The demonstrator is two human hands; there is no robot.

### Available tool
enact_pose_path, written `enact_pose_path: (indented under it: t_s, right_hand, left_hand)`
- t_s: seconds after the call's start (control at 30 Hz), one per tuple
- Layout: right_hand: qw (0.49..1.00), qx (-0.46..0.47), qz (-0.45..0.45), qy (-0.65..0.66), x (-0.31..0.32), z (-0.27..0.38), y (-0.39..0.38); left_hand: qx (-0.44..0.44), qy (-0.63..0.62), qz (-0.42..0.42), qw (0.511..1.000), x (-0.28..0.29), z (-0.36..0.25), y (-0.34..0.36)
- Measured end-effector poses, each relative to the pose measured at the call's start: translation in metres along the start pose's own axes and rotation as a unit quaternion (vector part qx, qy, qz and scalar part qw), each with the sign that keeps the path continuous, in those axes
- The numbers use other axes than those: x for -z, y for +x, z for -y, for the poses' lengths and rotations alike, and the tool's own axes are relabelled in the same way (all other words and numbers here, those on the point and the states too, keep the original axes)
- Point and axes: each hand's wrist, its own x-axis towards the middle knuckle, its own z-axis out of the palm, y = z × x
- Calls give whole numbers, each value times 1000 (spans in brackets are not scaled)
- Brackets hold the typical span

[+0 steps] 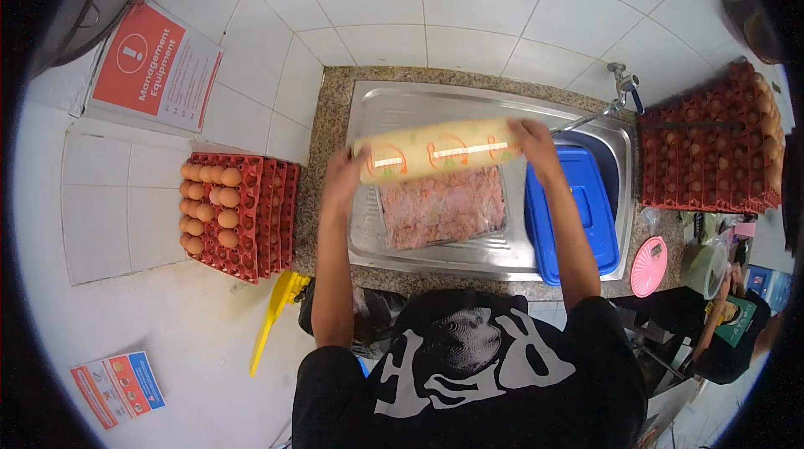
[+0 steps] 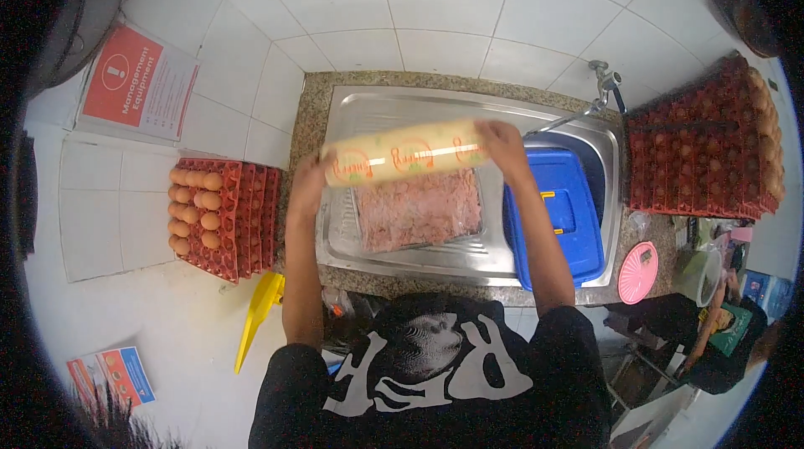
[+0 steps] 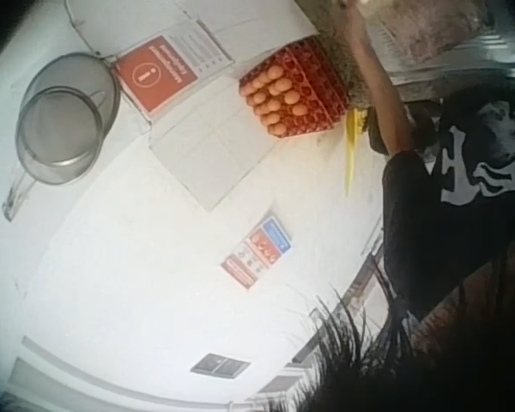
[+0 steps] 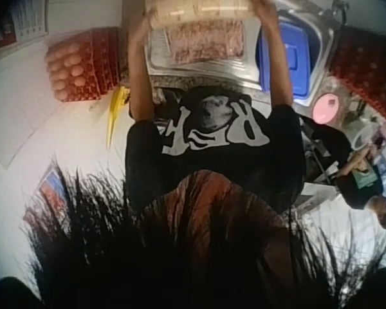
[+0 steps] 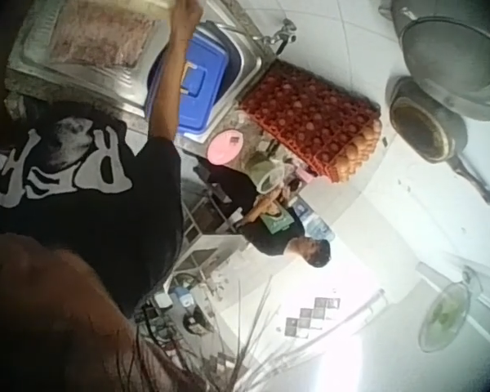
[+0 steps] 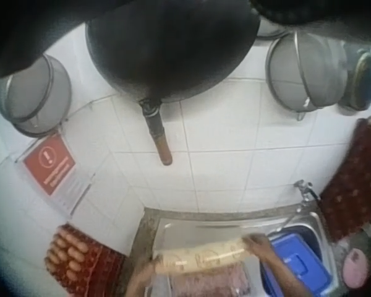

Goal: Wrapping a tray of raw chicken meat with plastic wrap.

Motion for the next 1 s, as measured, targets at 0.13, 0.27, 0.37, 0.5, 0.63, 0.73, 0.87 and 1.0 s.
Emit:
enact_pose_path:
  t_s: [0.13,0.27,0.37,0.5,0.63,0.73,0.87,1.0]
  right_hand:
    - [998,-42,48,-24,28,-42,-114]
    - [993,-104,22,53,27,-99,-184]
    - [990,-139,6,9,28,-113,-198]
    - [992,-126,-10,6,29,-115,-198]
    - [988,-147,15,-36,36,-111,-192]
    - [988,-141,10,-60,36,-124,-198]
    - [988,-143,9,-51,32,-117,-211]
    - [989,-104,4,-105,44,-134,-218]
  left_hand:
    - [37,58,-7,998,1,52,-102]
    - [170,-33,7,985,5,144,-148]
    - [205,-75,14,976,5,161,-155]
    - [202,-58,29,977,11,169,-151]
    - [204,-51,9,978,7,160,-157]
    - [215,-111,20,970,4,157,-161]
    - [160,-11,-32,986,3,179,-167]
    - [120,44,-38,991,-4,163,-178]
